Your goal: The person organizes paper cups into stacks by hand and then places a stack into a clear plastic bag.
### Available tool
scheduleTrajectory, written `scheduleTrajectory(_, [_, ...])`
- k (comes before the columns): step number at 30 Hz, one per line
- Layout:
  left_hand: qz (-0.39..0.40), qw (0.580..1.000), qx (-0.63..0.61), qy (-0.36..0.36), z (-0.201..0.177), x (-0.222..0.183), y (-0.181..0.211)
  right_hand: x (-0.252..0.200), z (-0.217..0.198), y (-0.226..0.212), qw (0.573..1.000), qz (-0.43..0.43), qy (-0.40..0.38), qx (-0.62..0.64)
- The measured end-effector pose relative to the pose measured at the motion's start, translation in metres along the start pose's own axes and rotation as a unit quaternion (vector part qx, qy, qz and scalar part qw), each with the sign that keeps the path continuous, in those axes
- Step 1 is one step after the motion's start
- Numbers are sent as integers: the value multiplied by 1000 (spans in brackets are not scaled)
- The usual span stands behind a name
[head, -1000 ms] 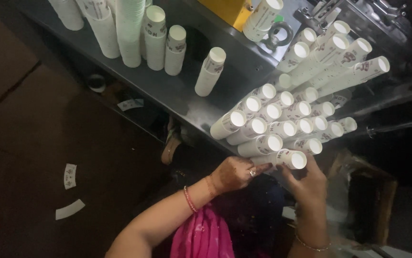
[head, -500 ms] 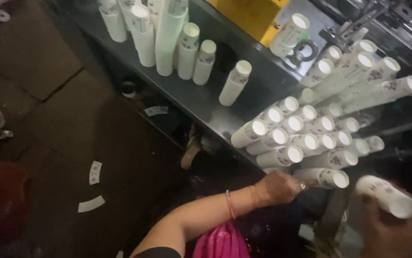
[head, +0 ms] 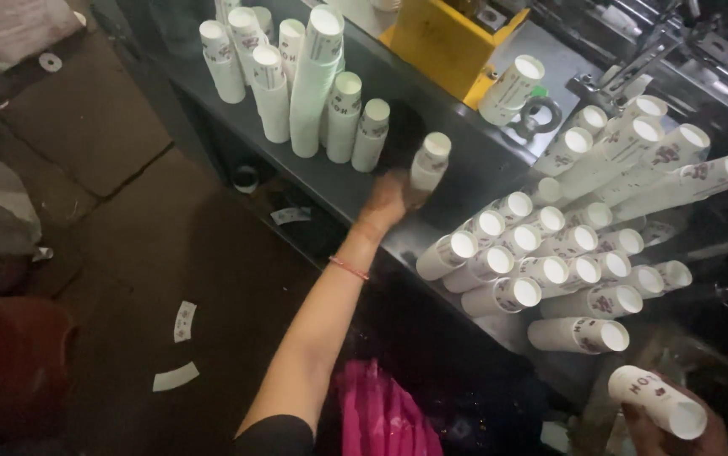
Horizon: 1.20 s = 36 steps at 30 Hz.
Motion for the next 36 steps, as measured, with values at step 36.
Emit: scheduleTrajectory(36, [181, 981, -46, -44, 119, -242, 138, 70, 165, -197, 984, 127, -86, 94])
Point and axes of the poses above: each hand's wrist, its own x-axis towards the middle knuckle, its own z-axis out of the palm, y = z × x, the point moved 5 cm from there along x, towards the middle knuckle, and after that the axes turned 5 degrees about x, right-handed, at the moved point
